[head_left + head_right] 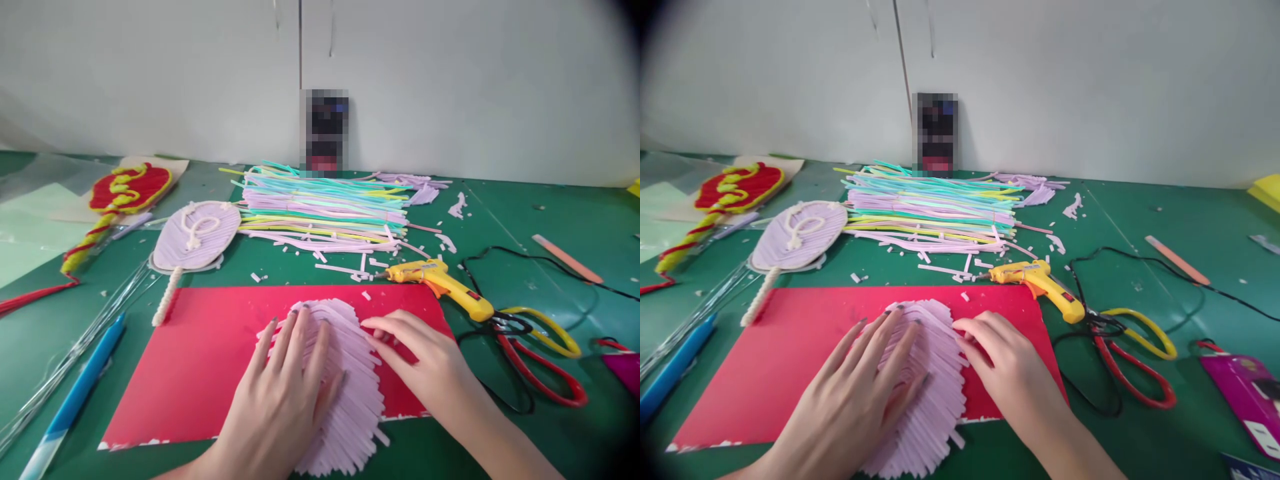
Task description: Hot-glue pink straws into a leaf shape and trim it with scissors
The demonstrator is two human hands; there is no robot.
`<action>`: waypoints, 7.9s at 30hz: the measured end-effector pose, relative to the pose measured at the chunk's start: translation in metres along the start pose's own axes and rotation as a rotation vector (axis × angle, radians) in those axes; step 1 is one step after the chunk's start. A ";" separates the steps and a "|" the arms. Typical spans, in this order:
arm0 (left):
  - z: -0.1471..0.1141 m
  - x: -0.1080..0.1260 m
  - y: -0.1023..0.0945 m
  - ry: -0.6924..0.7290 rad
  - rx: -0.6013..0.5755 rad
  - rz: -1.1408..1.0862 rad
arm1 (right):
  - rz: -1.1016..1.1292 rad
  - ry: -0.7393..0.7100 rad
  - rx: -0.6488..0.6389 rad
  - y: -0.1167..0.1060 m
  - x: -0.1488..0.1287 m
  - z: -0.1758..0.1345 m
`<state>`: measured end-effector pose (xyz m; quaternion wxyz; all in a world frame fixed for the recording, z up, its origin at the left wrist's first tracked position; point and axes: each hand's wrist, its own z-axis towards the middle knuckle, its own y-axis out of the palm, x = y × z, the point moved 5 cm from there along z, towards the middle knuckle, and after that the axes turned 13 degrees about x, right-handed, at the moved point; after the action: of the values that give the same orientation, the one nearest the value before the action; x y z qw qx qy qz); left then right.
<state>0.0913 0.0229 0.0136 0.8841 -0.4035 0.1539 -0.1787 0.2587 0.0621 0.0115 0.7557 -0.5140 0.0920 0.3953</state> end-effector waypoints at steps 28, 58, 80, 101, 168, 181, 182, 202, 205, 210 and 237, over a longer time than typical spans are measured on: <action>0.002 -0.001 0.004 -0.023 -0.056 -0.068 | -0.041 -0.038 -0.053 0.000 0.005 -0.001; 0.001 0.003 0.005 0.013 -0.030 -0.073 | -0.026 -0.132 -0.049 0.021 -0.021 0.003; 0.003 0.001 0.003 -0.003 0.005 -0.084 | -0.126 -0.301 -0.056 0.024 -0.028 0.002; 0.002 0.003 0.004 0.012 -0.014 -0.060 | -0.134 -0.341 -0.015 0.020 -0.028 0.002; 0.002 0.000 0.006 -0.020 -0.057 -0.102 | -0.114 -0.268 0.243 -0.001 -0.024 0.004; 0.003 0.000 0.005 -0.020 -0.076 -0.093 | -0.105 -0.292 0.270 -0.007 -0.026 0.004; 0.003 0.000 0.005 -0.021 -0.074 -0.091 | -0.105 -0.293 0.265 -0.007 -0.025 0.004; 0.007 -0.002 0.008 -0.010 -0.237 -0.180 | -0.133 -0.127 0.245 0.009 -0.005 0.002; 0.012 -0.010 0.007 -0.070 -0.308 -0.270 | -0.123 -0.094 0.183 0.017 0.001 0.001; 0.017 -0.035 0.002 -0.253 -0.350 -0.456 | -0.006 0.012 0.112 0.023 0.009 0.003; -0.004 -0.067 0.019 -0.747 -0.182 -0.866 | 0.317 0.436 -0.006 0.020 0.014 0.013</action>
<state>0.0340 0.0614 0.0052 0.6863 -0.5399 -0.3330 -0.3557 0.2508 0.0838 -0.0042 0.6454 -0.5683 0.3307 0.3887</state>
